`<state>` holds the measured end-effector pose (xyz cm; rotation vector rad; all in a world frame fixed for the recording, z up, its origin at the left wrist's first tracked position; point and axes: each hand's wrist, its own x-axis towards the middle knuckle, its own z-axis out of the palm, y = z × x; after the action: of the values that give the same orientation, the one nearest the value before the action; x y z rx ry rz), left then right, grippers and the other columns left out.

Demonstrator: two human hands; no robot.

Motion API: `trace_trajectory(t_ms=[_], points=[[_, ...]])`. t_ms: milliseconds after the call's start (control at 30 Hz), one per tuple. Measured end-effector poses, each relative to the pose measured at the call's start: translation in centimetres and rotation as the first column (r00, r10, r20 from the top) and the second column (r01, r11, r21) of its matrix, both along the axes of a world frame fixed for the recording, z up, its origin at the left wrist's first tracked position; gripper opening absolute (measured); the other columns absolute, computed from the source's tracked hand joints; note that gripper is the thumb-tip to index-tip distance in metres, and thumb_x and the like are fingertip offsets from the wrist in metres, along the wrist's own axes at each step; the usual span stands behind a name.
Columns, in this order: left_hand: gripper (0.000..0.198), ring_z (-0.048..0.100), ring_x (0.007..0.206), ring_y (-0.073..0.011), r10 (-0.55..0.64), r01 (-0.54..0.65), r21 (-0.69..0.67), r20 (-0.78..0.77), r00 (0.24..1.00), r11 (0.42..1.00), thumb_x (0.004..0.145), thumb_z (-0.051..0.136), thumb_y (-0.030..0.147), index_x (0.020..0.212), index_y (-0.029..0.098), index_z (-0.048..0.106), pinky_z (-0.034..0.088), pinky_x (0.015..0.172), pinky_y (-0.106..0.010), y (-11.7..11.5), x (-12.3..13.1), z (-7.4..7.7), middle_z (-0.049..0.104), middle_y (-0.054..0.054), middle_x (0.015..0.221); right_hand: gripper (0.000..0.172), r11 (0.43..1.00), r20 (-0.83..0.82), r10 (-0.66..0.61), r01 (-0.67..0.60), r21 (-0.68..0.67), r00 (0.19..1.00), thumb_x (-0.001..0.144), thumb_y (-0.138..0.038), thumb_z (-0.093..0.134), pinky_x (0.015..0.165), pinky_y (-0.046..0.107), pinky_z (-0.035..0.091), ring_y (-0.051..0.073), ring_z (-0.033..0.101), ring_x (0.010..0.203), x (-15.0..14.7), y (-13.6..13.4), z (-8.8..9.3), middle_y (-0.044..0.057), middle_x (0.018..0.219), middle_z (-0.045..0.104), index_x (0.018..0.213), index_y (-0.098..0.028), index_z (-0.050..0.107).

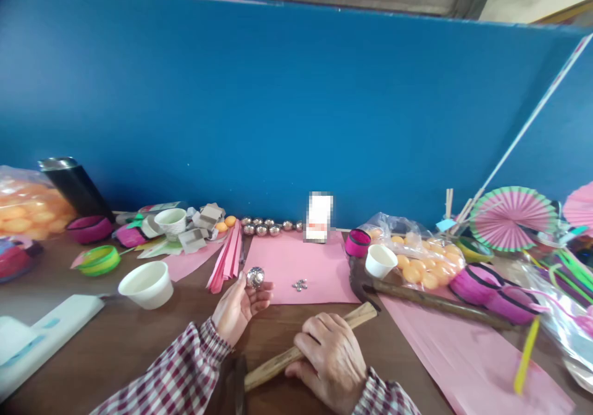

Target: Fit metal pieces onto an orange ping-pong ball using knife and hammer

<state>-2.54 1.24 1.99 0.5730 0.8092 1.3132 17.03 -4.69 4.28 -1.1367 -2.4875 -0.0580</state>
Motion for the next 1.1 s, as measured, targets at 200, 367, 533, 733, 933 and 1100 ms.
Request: trace_trajectory(t_ms=[200,367,533,733,933,1100], points=[[0.032,0.063,0.06,-0.0167,-0.012,0.012,0.007,0.008,1.0,1.0,0.079,0.043,0.039,0.08,0.009,0.053,0.049,0.053,-0.026,0.1,-0.1,-0.1,0.067,-0.013,0.073,0.025,0.992,0.005,-0.046,0.046,-0.119,0.999,0.075,-0.044,0.051,0.063,0.029,0.029,0.016,0.045,0.072,-0.1,0.3,-0.9,0.001,0.075,0.053,0.07,-0.02,0.052],[0.031,0.063,0.06,-0.016,-0.011,0.011,0.006,0.008,1.0,1.0,0.08,0.042,0.038,0.082,0.009,0.053,0.049,0.053,-0.026,0.1,-0.1,-0.1,0.067,-0.014,0.075,0.028,0.974,-0.006,-0.081,0.078,-0.211,0.997,0.069,-0.047,0.058,0.065,0.028,0.03,0.017,0.045,0.075,0.2,0.4,-1.3,0.001,0.078,0.053,0.074,-0.02,0.052],[0.028,0.063,0.061,-0.0157,-0.02,0.019,0.009,0.011,1.0,1.0,0.079,0.045,0.036,0.085,0.009,0.052,0.05,0.055,-0.026,0.2,-0.2,-0.3,0.067,-0.013,0.076,0.022,0.955,-0.001,-0.067,0.064,-0.288,0.998,0.068,-0.04,0.062,0.065,0.026,0.03,0.015,0.045,0.076,1.0,0.9,-0.9,-0.001,0.078,0.053,0.075,-0.021,0.053],[0.035,0.063,0.062,-0.0146,-0.037,0.039,0.037,-0.047,0.998,0.999,0.076,0.051,0.034,0.104,0.013,0.047,0.05,0.057,-0.025,0.0,0.0,-0.2,0.066,-0.009,0.076,0.016,0.937,0.007,-0.051,0.05,-0.346,0.999,0.066,-0.031,0.066,0.068,0.026,0.031,0.014,0.047,0.076,2.2,1.1,0.1,-0.002,0.077,0.055,0.074,-0.022,0.056],[0.041,0.062,0.062,-0.0136,-0.044,0.056,0.068,-0.158,0.986,0.996,0.071,0.057,0.035,0.105,0.014,0.047,0.049,0.056,-0.023,-0.3,0.4,0.1,0.063,-0.006,0.079,0.026,0.865,0.055,-0.027,0.05,-0.499,0.998,0.052,-0.034,0.074,0.06,0.022,0.032,0.014,0.051,0.073,2.8,1.5,0.8,-0.003,0.074,0.059,0.073,-0.024,0.062],[0.04,0.061,0.063,-0.013,-0.054,0.073,0.087,-0.206,0.977,0.994,0.07,0.058,0.037,0.102,0.014,0.051,0.049,0.056,-0.024,-0.4,0.4,0.1,0.062,-0.006,0.082,0.012,0.825,-0.008,-0.091,0.071,-0.56,0.996,0.068,-0.028,0.059,0.061,0.02,0.036,0.012,0.055,0.067,2.0,2.9,1.2,-0.002,0.075,0.062,0.078,-0.022,0.061]])
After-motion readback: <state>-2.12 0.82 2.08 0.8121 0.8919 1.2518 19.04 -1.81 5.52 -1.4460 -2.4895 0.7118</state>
